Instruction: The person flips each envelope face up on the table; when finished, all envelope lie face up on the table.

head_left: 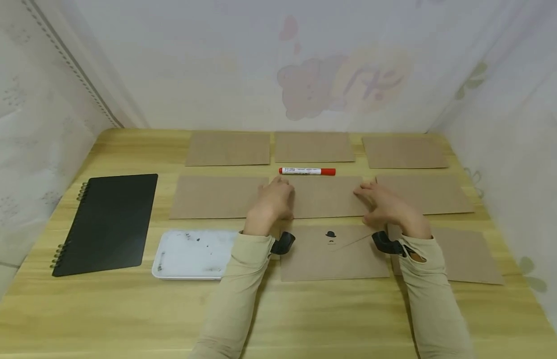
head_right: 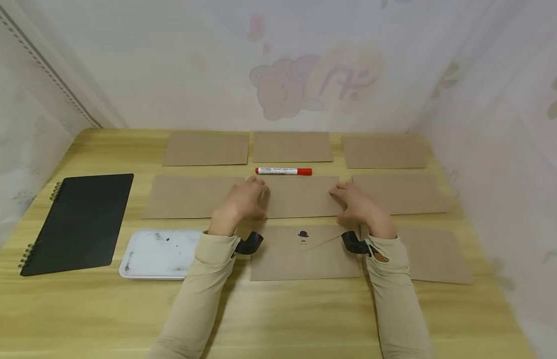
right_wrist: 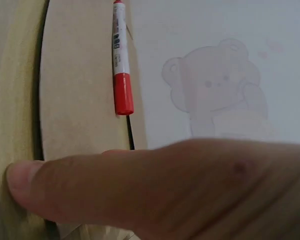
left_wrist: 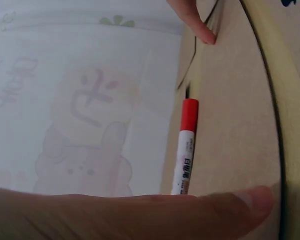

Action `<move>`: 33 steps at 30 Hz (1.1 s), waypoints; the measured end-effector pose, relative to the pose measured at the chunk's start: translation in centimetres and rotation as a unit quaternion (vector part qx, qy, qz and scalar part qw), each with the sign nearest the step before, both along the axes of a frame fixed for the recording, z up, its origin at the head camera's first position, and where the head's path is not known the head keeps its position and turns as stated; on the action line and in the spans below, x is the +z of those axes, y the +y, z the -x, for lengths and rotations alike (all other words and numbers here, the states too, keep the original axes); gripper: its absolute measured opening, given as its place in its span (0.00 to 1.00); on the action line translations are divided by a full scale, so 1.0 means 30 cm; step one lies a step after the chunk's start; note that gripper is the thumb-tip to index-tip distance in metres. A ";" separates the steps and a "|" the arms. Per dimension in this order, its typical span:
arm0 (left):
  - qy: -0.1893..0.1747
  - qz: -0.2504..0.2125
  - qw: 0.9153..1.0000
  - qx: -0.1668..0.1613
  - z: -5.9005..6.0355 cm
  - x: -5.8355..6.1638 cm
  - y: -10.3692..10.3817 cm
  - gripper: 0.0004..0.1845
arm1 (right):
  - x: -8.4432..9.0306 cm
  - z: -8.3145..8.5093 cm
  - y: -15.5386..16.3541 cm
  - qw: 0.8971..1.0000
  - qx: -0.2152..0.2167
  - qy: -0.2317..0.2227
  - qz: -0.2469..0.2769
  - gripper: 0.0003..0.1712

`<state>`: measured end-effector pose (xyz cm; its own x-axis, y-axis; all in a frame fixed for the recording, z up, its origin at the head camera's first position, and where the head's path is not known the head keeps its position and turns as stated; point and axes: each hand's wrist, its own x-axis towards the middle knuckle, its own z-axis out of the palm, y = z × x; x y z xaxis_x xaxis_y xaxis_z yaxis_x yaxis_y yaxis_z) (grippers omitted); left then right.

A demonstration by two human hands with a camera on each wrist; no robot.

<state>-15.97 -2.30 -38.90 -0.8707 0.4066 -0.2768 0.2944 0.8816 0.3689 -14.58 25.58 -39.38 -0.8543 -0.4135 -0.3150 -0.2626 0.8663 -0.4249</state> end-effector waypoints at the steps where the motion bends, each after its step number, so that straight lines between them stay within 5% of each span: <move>1: 0.002 -0.004 1.000 0.002 -0.002 -0.007 -0.002 0.32 | -0.006 -0.001 0.000 1.000 -0.003 -0.001 0.000 0.40; 17: -0.002 -0.010 1.000 0.009 -0.015 -0.034 0.038 0.36 | -0.015 -0.002 0.018 0.999 0.007 0.038 0.010 0.33; 25: 0.007 -0.029 0.999 -0.029 -0.005 -0.036 0.011 0.29 | -0.030 0.009 0.004 0.993 0.023 0.111 0.013 0.21; 33: -0.026 -0.048 0.996 -0.064 -0.005 -0.020 0.026 0.18 | -0.010 -0.001 0.013 0.995 -0.024 0.081 0.049 0.15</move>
